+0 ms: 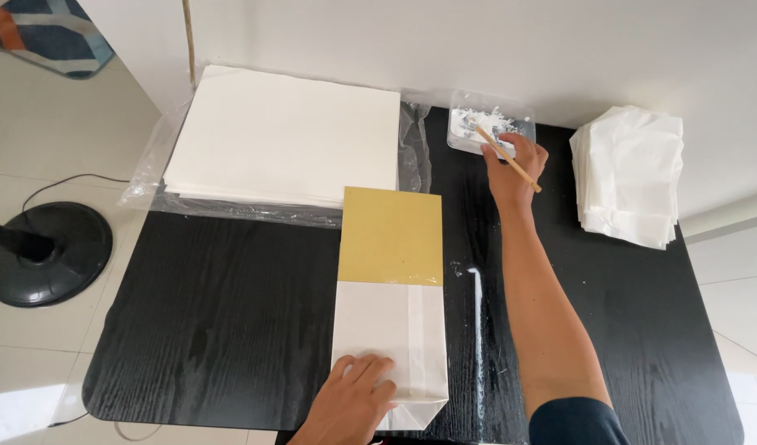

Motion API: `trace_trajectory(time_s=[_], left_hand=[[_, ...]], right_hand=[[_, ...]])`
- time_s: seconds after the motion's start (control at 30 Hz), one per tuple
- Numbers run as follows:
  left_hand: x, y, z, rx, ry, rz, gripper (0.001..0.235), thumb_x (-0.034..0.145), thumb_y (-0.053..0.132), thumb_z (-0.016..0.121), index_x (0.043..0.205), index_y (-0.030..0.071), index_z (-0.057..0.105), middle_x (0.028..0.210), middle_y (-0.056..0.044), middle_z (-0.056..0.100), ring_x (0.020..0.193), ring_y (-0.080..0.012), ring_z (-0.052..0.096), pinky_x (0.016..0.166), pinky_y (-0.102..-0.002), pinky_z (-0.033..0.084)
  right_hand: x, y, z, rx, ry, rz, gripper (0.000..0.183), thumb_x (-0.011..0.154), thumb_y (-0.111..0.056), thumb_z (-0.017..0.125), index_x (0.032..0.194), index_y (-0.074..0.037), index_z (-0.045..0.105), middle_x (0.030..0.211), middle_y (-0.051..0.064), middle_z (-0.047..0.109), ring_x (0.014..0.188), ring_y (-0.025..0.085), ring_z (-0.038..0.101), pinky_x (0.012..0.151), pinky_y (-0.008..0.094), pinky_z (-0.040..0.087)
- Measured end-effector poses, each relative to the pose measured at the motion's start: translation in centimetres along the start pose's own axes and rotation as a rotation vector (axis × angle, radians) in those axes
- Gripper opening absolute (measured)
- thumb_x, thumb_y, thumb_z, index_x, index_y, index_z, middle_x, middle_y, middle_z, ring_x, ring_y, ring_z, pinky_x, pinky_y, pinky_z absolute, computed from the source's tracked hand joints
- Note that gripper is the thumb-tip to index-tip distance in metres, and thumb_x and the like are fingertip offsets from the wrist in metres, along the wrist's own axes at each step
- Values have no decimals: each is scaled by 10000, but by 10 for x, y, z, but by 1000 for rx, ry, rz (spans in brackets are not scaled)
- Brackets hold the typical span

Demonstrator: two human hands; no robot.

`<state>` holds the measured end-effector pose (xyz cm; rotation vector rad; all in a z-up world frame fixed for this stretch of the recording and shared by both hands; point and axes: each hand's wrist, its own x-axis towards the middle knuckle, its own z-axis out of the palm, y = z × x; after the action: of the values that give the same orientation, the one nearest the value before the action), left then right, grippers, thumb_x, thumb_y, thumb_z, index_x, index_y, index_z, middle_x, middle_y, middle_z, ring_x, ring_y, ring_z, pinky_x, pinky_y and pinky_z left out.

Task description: Applying glue to paper edges with a brush and folding the paper to assemble bags on a workspace.

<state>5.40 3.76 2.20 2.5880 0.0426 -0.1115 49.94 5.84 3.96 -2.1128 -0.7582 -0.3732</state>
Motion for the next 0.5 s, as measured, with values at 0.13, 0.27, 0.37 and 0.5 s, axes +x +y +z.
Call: trace_trajectory(time_s=[0.13,0.27,0.37,0.5], left_hand=[[-13,-4,13,74,373,204,379,1088,380,484,1163,61,675,1496,-171,559,1378,-389,501,1047,-552,389],[-20,-9,30,113,230,211,445,975,55,515,1407,92,612,1495,-135,555,1426,-377,425,1152,-573,248],[-24,-5,31,81,160,182,525,948,-10,459,1458,90,542,1589,-160,407,1479,-377,308,1192,-574,141],[-33,7,16,-34,-27,141,637,955,-76,356,1573,75,348,1676,-176,189,1543,-363,99,1219,-548,-4]], right_hand=[[-14,-16,-32,24,-120,176,555,799,-289,914,1251,-160,618,1275,46,596,1313,261,419,1008,423,477],[-32,-32,-65,-44,-251,374,741,798,-360,880,1382,-127,488,1406,54,503,1390,258,329,1077,443,417],[-55,-25,-74,-176,-403,466,749,877,-418,733,1456,-63,416,1521,117,367,1482,303,172,1164,488,324],[-99,-82,-94,-226,-605,451,632,1029,-345,494,1538,-2,341,1699,176,110,1589,368,-101,1232,612,193]])
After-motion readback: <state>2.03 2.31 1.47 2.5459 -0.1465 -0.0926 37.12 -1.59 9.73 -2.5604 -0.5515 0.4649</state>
